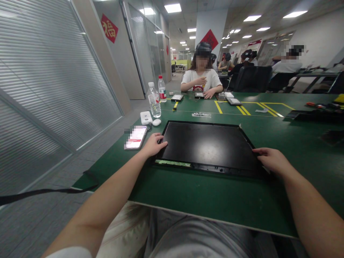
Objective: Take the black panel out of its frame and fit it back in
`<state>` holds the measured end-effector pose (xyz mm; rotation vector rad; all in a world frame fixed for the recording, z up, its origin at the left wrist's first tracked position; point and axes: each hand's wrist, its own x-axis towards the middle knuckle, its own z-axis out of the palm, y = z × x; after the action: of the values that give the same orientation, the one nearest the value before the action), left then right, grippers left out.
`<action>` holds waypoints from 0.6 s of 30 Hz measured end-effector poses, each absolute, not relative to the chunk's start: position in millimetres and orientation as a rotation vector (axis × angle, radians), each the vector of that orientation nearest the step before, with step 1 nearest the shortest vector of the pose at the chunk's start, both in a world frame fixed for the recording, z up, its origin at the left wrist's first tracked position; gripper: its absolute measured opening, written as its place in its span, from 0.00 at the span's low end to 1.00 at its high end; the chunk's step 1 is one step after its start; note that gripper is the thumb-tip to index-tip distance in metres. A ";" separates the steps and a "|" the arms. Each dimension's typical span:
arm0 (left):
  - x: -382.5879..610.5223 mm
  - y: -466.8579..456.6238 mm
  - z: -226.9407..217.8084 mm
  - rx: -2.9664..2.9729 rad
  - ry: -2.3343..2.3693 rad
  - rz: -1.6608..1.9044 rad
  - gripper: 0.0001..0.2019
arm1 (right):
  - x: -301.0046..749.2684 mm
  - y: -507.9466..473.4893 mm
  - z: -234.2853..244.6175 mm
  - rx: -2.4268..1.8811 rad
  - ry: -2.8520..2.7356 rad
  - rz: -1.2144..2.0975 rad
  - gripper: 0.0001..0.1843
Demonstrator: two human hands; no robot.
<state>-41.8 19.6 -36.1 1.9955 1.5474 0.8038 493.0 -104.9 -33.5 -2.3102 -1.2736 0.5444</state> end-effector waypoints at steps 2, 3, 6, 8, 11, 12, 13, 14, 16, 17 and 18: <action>-41.7 19.1 -36.1 1.997 1.550 0.798 0.24 | 493.8 -105.2 -34.4 -2.312 -1.286 0.552 0.28; -41.8 19.1 -36.3 2.000 1.553 0.793 0.25 | 494.1 -105.5 -34.7 -2.316 -1.288 0.555 0.29; -42.9 20.1 -37.9 2.015 1.552 0.785 0.26 | 495.4 -105.4 -35.9 -2.327 -1.285 0.556 0.30; -44.0 21.4 -39.2 2.025 1.548 0.788 0.26 | 496.9 -104.6 -37.3 -2.319 -1.290 0.554 0.30; -45.2 23.2 -40.7 2.054 1.561 0.766 0.27 | 499.6 -102.3 -40.1 -2.335 -1.297 0.532 0.30; -45.4 23.8 -40.9 2.067 1.569 0.749 0.28 | 500.5 -101.6 -41.1 -2.347 -1.300 0.514 0.30; -45.7 24.2 -41.1 2.078 1.577 0.731 0.29 | 501.4 -100.9 -42.0 -2.356 -1.306 0.498 0.30; -45.9 24.7 -41.3 2.089 1.582 0.717 0.29 | 502.1 -100.4 -42.9 -2.363 -1.313 0.492 0.30; -46.4 25.5 -41.8 2.105 1.584 0.705 0.30 | 503.4 -99.8 -44.7 -2.366 -1.338 0.490 0.30; -46.8 25.9 -42.1 2.111 1.584 0.704 0.30 | 503.9 -99.7 -45.6 -2.358 -1.366 0.460 0.29; -47.1 26.2 -42.4 2.116 1.584 0.705 0.30 | 504.4 -99.6 -46.4 -2.351 -1.400 0.424 0.29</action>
<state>-47.1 26.2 -42.4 2.1156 1.5839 0.7047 504.4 -99.6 -46.4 -2.3509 -1.3996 0.4238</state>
